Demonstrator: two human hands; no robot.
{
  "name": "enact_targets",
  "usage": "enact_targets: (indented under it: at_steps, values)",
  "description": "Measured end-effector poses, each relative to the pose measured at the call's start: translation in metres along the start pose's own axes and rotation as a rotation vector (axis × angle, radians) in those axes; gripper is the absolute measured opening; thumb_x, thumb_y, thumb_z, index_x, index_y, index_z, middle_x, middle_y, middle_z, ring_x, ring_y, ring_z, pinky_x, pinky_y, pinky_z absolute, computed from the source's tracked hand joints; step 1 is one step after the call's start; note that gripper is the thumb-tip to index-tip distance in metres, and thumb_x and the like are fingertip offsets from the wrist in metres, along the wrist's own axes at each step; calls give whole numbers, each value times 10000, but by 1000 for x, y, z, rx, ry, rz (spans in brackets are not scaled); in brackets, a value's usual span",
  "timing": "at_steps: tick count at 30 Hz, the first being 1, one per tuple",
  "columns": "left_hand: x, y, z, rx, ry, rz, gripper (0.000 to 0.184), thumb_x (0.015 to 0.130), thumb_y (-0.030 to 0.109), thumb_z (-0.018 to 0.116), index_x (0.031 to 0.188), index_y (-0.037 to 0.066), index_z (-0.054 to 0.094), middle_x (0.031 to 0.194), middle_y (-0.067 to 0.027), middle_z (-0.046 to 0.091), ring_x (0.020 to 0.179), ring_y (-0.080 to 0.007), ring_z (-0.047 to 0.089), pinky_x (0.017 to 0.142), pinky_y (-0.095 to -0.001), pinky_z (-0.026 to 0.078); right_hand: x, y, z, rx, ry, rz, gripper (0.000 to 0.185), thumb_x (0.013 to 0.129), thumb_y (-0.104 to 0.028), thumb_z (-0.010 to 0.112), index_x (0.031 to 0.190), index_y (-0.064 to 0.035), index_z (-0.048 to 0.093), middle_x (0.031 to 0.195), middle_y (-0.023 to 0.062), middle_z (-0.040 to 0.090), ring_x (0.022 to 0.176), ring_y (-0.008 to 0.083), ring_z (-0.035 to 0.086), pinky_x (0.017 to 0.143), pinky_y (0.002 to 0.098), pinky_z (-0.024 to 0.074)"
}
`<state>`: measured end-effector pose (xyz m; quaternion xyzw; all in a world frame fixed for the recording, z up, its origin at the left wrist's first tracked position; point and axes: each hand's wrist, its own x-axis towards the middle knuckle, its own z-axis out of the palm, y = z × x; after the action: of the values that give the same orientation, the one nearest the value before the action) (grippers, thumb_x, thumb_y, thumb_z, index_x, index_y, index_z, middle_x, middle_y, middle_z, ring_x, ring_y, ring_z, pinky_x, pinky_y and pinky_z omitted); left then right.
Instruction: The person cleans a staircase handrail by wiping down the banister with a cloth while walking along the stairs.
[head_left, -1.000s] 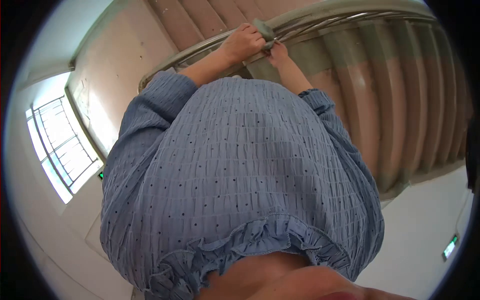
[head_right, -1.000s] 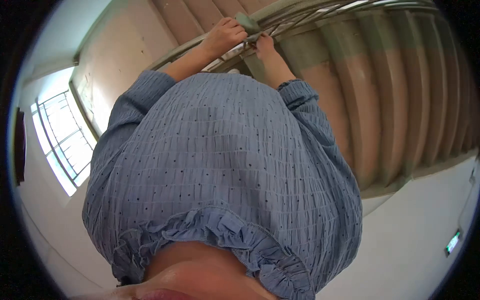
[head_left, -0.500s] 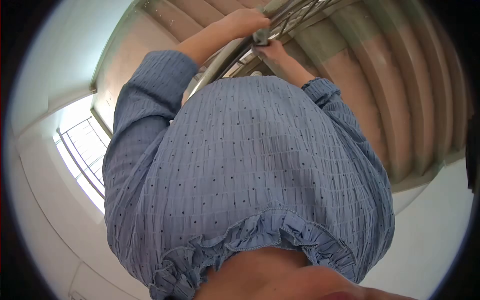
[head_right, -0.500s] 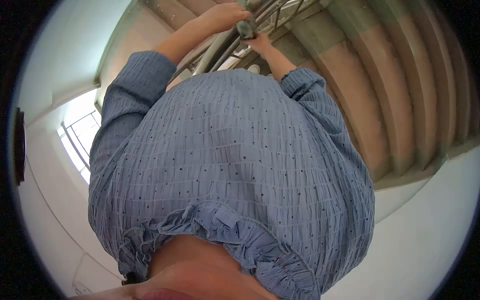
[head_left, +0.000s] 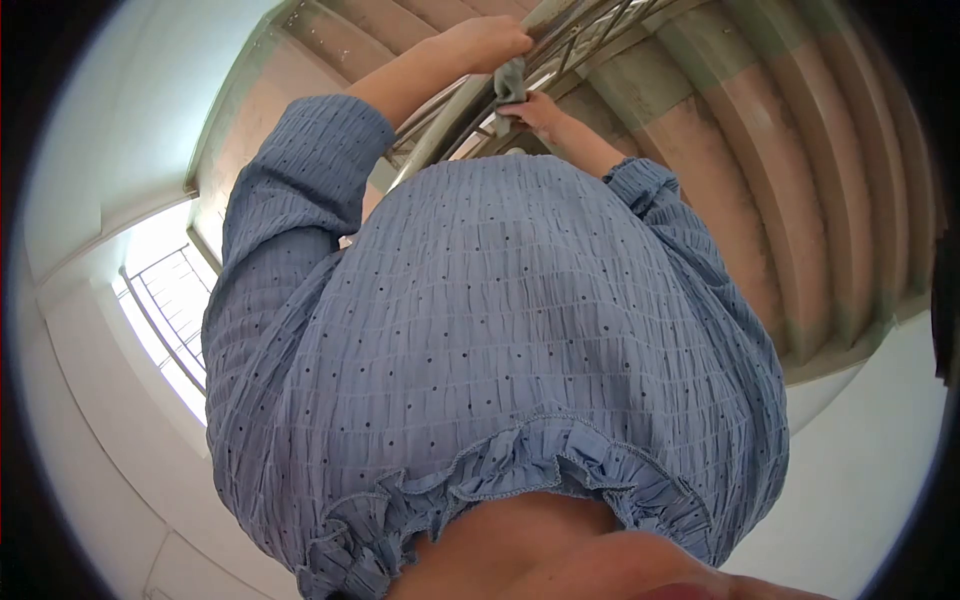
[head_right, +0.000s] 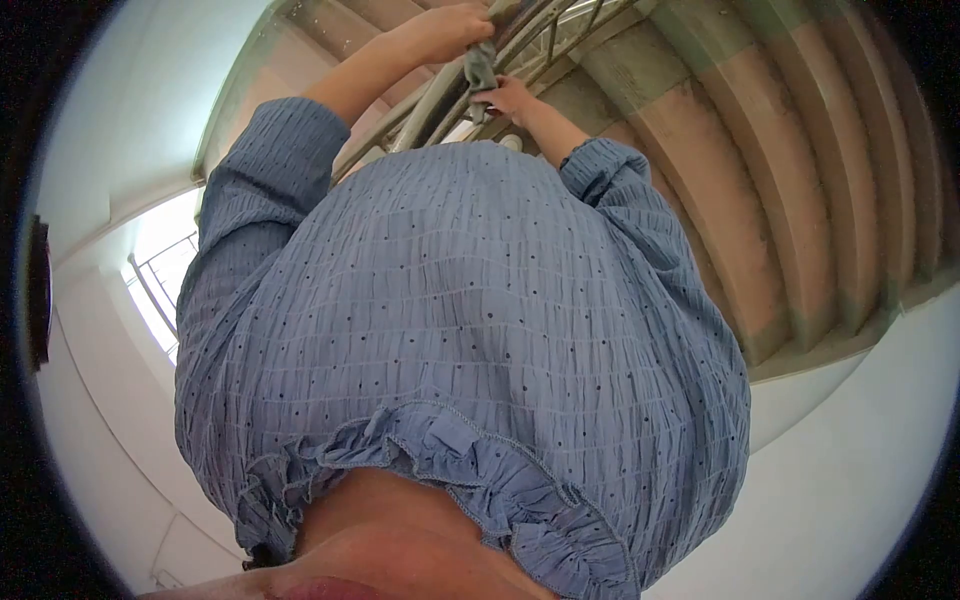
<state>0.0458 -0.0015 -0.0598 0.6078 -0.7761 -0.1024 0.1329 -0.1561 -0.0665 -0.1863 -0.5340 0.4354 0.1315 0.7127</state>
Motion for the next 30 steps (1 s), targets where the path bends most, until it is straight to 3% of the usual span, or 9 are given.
enact_targets:
  at_steps: [3,8,12,13,15,18,21,23,30]
  values:
    - [-39,4,-23,-7,-210,-70,166,787,48,670,933,14,598,985,-181,639,1030,-354,624,838,-466,523,-12,-2,19,51,-122,85,376,808,-105,806,1154,-59,665,955,43,708,855,187,684,659,297,556]
    - [-57,-34,-5,2,-15,-183,176,845,72,609,1020,49,622,1000,-179,670,1000,-364,642,833,-471,534,-29,-36,17,137,-3,12,339,811,-84,791,1122,-32,665,953,60,707,807,173,676,660,298,552]
    - [-69,-38,-29,-37,385,-368,160,825,101,627,977,51,623,908,-187,656,912,-384,641,812,-470,512,-23,-75,10,-130,463,-688,286,835,-81,747,1105,-32,667,968,57,716,798,204,681,677,330,536]
    - [-77,-30,-31,-34,389,-373,160,825,101,627,977,51,623,908,-187,656,912,-384,641,812,-470,512,-36,-93,20,-134,457,-692,286,835,-81,747,1105,-32,667,968,57,716,798,204,681,677,330,536]
    - [-96,-8,-26,-101,627,-578,127,958,116,522,1032,20,481,870,-249,598,843,-440,609,722,-519,478,-76,-134,46,-336,636,-992,247,832,-55,702,1079,-50,680,987,95,718,841,279,675,745,382,531]
    - [-141,16,7,-170,442,-725,293,878,55,536,1154,92,626,987,-167,681,970,-372,652,823,-481,540,-78,-140,63,-879,660,-1323,288,795,-24,674,1075,-88,692,1025,125,704,944,341,640,837,432,508]
    - [-191,32,43,-105,553,-543,339,886,64,526,1211,108,611,958,-151,687,957,-359,654,821,-460,541,-78,-114,77,-1059,452,-1201,276,767,-41,675,1028,-122,713,1005,80,690,1018,322,607,876,453,465]
    - [-212,46,43,-70,280,-656,376,896,84,526,1262,117,608,1049,-150,702,972,-345,657,911,-444,508,-88,-110,81,-1228,300,-1174,213,801,-81,651,984,-161,727,981,26,676,1033,268,599,880,430,437]
    - [-157,30,-4,143,552,-620,318,864,68,553,1167,127,629,904,-85,702,954,-294,658,936,-423,480,-76,-204,81,-1345,568,-1430,239,790,-60,650,982,-173,736,980,-9,685,1056,235,604,953,424,399]
